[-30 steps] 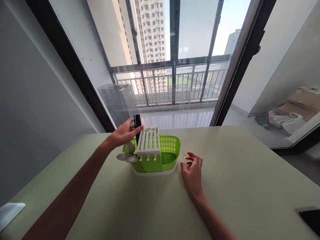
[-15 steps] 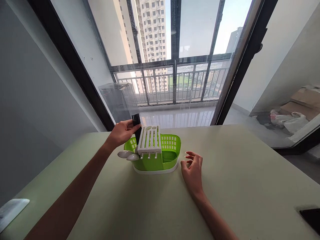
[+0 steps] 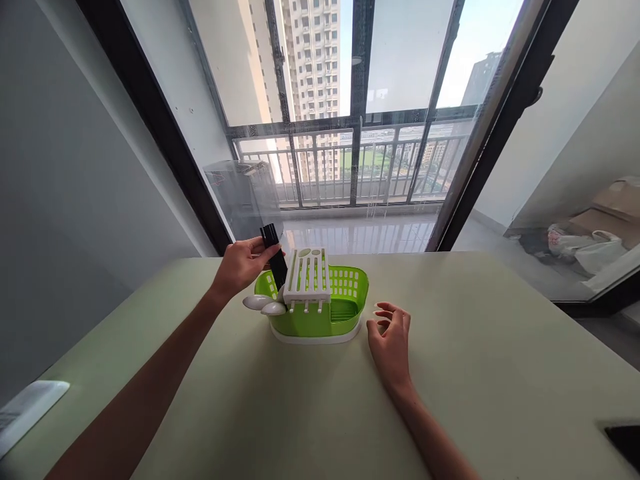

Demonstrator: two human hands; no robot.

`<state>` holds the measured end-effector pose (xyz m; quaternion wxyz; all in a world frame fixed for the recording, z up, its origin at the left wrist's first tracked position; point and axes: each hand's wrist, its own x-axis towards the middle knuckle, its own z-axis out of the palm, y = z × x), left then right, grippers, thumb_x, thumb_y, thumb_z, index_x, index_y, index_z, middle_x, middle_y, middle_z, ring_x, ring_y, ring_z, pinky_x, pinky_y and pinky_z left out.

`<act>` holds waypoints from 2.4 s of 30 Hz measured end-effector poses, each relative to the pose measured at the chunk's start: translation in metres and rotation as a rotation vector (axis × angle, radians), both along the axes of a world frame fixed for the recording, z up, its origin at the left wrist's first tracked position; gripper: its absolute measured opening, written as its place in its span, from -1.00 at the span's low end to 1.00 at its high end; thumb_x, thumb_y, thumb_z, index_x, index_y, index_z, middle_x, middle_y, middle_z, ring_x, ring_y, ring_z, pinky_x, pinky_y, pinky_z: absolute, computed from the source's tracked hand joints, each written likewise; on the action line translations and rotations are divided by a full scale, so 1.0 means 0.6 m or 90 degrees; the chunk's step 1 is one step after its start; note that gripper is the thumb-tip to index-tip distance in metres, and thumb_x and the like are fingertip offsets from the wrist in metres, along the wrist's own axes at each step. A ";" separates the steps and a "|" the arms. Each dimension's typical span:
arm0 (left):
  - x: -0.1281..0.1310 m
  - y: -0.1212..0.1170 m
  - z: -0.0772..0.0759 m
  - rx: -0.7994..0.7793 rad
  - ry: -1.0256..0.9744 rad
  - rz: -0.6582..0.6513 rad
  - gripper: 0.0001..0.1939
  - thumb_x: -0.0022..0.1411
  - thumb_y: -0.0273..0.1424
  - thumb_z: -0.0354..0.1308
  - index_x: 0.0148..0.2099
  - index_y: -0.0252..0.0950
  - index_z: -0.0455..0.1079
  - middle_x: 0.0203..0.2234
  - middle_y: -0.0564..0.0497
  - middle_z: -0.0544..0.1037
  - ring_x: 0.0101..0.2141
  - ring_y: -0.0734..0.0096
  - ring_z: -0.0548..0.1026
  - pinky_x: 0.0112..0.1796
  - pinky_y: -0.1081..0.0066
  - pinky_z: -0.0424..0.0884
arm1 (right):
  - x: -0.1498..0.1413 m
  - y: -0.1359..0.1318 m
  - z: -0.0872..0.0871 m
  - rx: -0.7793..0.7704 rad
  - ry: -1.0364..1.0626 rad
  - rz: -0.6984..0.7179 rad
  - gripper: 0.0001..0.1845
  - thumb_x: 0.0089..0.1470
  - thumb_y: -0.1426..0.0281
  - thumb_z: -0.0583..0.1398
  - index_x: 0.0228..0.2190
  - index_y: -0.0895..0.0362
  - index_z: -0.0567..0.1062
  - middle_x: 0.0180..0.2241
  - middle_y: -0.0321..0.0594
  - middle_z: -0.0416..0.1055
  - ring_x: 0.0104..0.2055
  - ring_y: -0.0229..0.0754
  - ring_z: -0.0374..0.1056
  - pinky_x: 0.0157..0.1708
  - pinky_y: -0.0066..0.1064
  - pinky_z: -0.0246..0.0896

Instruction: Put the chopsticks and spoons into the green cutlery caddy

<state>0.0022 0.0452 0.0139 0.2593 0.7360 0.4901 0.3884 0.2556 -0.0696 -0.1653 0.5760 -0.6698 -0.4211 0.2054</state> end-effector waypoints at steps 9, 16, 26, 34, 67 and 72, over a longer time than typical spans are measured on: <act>-0.010 -0.010 0.001 -0.006 -0.069 0.034 -0.55 0.14 0.01 0.27 -0.14 -0.25 0.58 -0.20 -0.05 0.69 -0.15 0.08 0.64 -0.17 0.22 0.62 | 0.001 0.001 -0.003 0.005 -0.002 0.000 -0.70 0.03 0.31 0.16 -0.15 0.08 0.36 -0.04 -0.13 0.22 -0.07 -0.08 0.37 -0.12 -0.21 0.38; -0.019 -0.014 0.001 0.017 -0.135 0.058 -0.50 0.13 0.02 0.29 -0.09 -0.29 0.56 -0.17 -0.09 0.68 -0.16 0.09 0.65 -0.17 0.22 0.64 | 0.001 0.000 0.001 0.000 -0.002 0.007 -0.68 0.03 0.30 0.16 -0.14 0.09 0.37 -0.04 -0.11 0.23 -0.07 -0.07 0.37 -0.10 -0.18 0.38; -0.049 -0.020 0.028 0.021 -0.259 0.088 -0.54 0.11 -0.06 0.34 -0.13 -0.34 0.55 -0.21 -0.11 0.68 -0.15 0.09 0.64 -0.14 0.18 0.64 | 0.001 0.000 -0.001 0.004 0.002 0.009 -0.69 0.05 0.31 0.16 -0.13 0.09 0.36 -0.02 -0.10 0.23 -0.05 -0.07 0.36 -0.10 -0.18 0.37; -0.109 -0.009 0.032 0.007 -0.507 0.211 -0.78 0.24 -0.28 0.31 -0.12 -0.30 0.55 -0.16 -0.07 0.67 -0.18 0.29 0.66 -0.10 0.32 0.62 | 0.001 0.000 -0.004 0.007 0.011 0.005 -0.69 0.04 0.30 0.17 -0.14 0.09 0.37 -0.03 -0.11 0.24 -0.08 -0.08 0.37 -0.13 -0.21 0.37; -0.352 -0.026 -0.039 -0.589 0.086 0.064 -0.66 -0.25 -0.22 0.52 -0.40 -0.28 0.59 -0.36 -0.21 0.68 -0.36 0.03 0.67 -0.37 0.30 0.61 | 0.017 0.004 -0.028 -0.014 -0.022 0.023 -0.69 0.03 0.28 0.18 -0.16 0.11 0.39 -0.09 -0.12 0.34 -0.12 -0.08 0.39 -0.13 -0.21 0.34; -0.359 -0.012 -0.055 -0.582 0.169 0.115 -0.62 -0.34 -0.18 0.51 -0.47 -0.28 0.53 -0.42 -0.20 0.67 -0.40 0.05 0.66 -0.42 0.29 0.62 | 0.014 0.002 -0.021 -0.018 -0.042 0.030 -0.70 0.04 0.26 0.16 -0.19 0.12 0.41 -0.10 -0.11 0.34 -0.12 -0.08 0.39 -0.12 -0.20 0.34</act>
